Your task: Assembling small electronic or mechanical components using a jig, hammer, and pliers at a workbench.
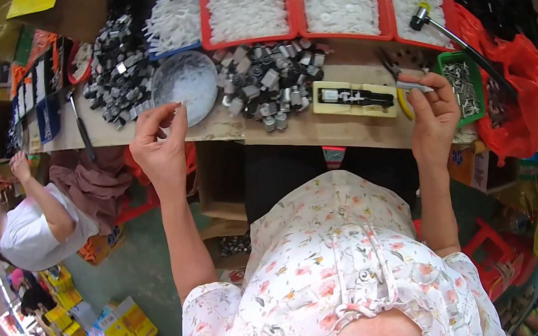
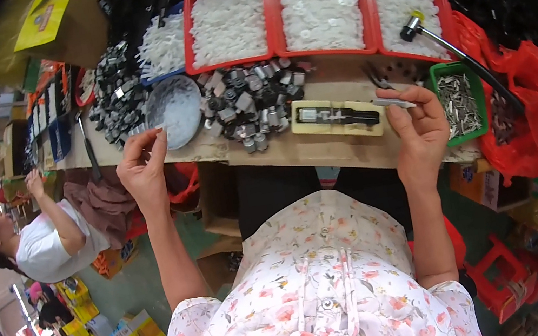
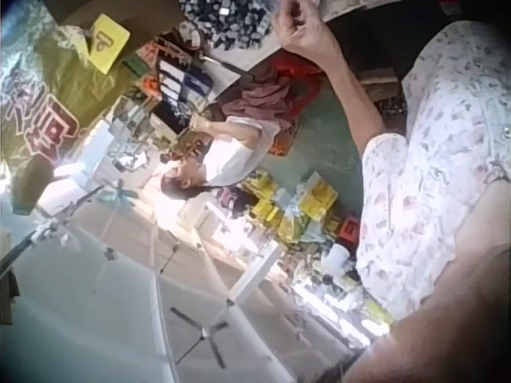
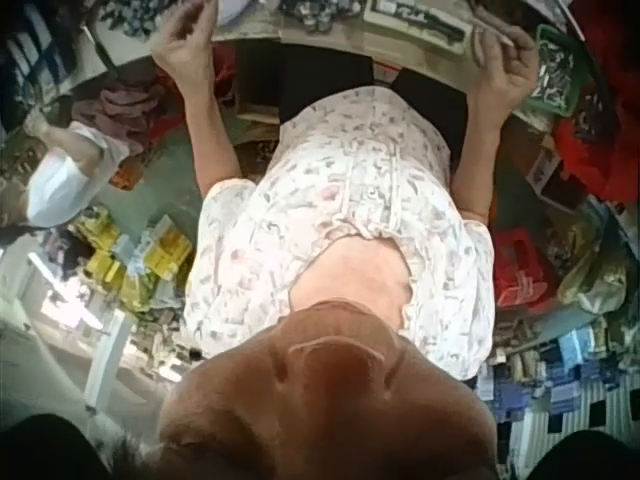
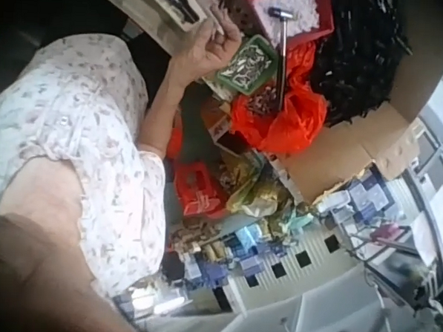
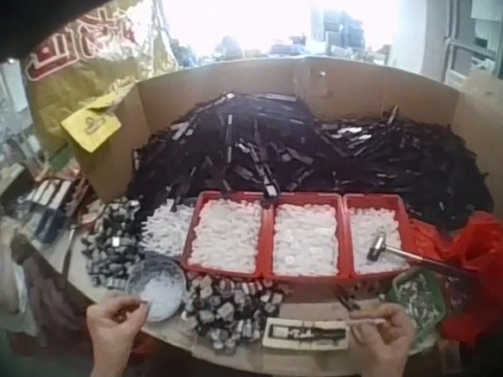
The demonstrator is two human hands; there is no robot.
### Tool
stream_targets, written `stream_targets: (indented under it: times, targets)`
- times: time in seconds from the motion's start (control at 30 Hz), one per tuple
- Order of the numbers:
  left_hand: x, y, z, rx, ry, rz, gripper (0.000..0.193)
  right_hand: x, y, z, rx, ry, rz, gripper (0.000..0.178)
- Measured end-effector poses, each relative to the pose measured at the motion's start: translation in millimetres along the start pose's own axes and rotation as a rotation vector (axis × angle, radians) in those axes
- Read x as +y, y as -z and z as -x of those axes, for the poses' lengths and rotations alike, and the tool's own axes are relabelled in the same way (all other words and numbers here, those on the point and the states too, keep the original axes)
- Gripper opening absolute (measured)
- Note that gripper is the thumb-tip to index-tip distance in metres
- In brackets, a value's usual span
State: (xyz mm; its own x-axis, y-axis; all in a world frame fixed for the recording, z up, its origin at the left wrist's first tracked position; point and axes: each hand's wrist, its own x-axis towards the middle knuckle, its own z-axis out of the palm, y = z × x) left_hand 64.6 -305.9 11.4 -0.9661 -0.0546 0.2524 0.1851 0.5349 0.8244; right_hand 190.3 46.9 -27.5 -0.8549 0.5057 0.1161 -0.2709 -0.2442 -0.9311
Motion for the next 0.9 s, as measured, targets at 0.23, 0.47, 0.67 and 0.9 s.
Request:
stream_targets:
  times: [0.23,0.47,0.67,0.9]
  targets:
    - [-46.0,4.2,1.7,-0.082,-0.115,-0.226,0.012,4.1,-9.1,-2.5,-0.054,0.014,0.117,0.020]
    - [-17.0,10.1,1.5,0.020,-0.116,-0.052,0.011,-2.9,-12.3,-1.9,-0.046,0.003,0.135,0.021]
    - [25.0,-22.8,24.9,-0.075,0.253,0.596,0.013,-2.2,-37.9,5.1,-0.044,-0.011,0.042,0.024]
    - [58.3,-91.9,53.8,-0.380,0.622,1.141,0.019,-1.0,-56.0,12.3,-0.123,-0.088,-0.222,0.023]
